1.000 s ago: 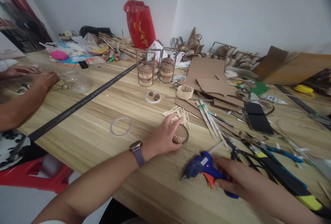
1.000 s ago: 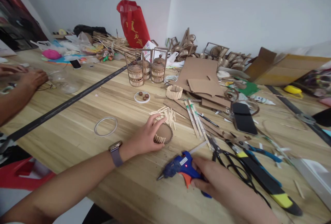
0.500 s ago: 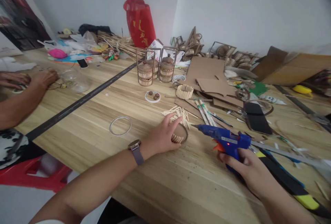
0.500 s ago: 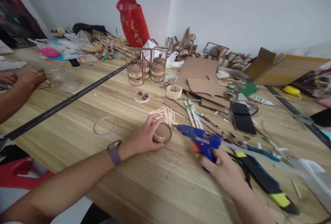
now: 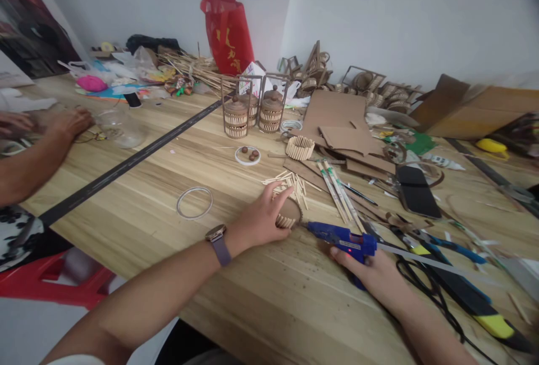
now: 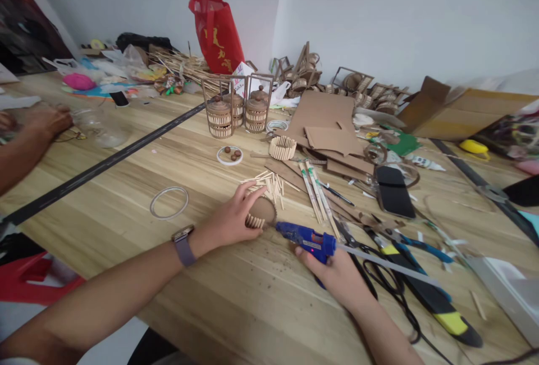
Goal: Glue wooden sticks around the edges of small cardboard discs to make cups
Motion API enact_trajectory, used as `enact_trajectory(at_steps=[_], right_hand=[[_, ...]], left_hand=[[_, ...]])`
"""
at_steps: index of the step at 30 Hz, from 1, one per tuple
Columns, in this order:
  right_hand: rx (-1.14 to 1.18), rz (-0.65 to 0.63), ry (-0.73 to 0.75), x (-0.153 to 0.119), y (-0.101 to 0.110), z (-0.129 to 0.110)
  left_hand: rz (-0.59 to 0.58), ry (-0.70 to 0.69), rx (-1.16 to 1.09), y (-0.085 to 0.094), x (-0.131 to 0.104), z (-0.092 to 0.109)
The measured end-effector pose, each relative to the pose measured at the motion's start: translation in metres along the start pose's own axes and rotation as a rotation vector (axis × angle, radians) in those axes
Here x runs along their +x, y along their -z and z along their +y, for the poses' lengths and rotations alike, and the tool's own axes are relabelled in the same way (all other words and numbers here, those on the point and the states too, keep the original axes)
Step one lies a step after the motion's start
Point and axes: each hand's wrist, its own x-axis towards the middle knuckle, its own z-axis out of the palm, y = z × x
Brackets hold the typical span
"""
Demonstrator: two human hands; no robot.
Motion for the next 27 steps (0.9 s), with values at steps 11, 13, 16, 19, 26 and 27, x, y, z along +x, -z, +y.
enact_trajectory(at_steps=[11, 13, 16, 19, 26, 27], right_hand=[[-0.235, -0.141, 0.170, 0.0042, 0.0029, 0.0005], [-0.268, -0.141, 0.179, 0.0037, 0.0020, 0.0001], [-0.290, -0.140, 0.218, 0.0032, 0.0012, -0.0013], [-0.303, -0.134, 0.239, 0.0028, 0.0003, -0.0032], [-0.322, -0.128, 0.226, 0.0021, -0.0016, -0.0036], [-0.319, -0.133, 0.220, 0.0022, -0.0017, -0.0037]], left_hand=[[0.014, 0.046, -0.015, -0.0004, 0.0003, -0.0006], [0.012, 0.052, -0.011, -0.0006, 0.0004, -0.0006], [0.015, 0.055, -0.009, -0.0009, 0.0005, -0.0004], [0.007, 0.067, -0.006, -0.0002, 0.0005, 0.0006], [0.003, 0.076, -0.009, 0.0007, 0.0004, 0.0012], [0.002, 0.080, -0.011, 0.0007, 0.0005, 0.0012]])
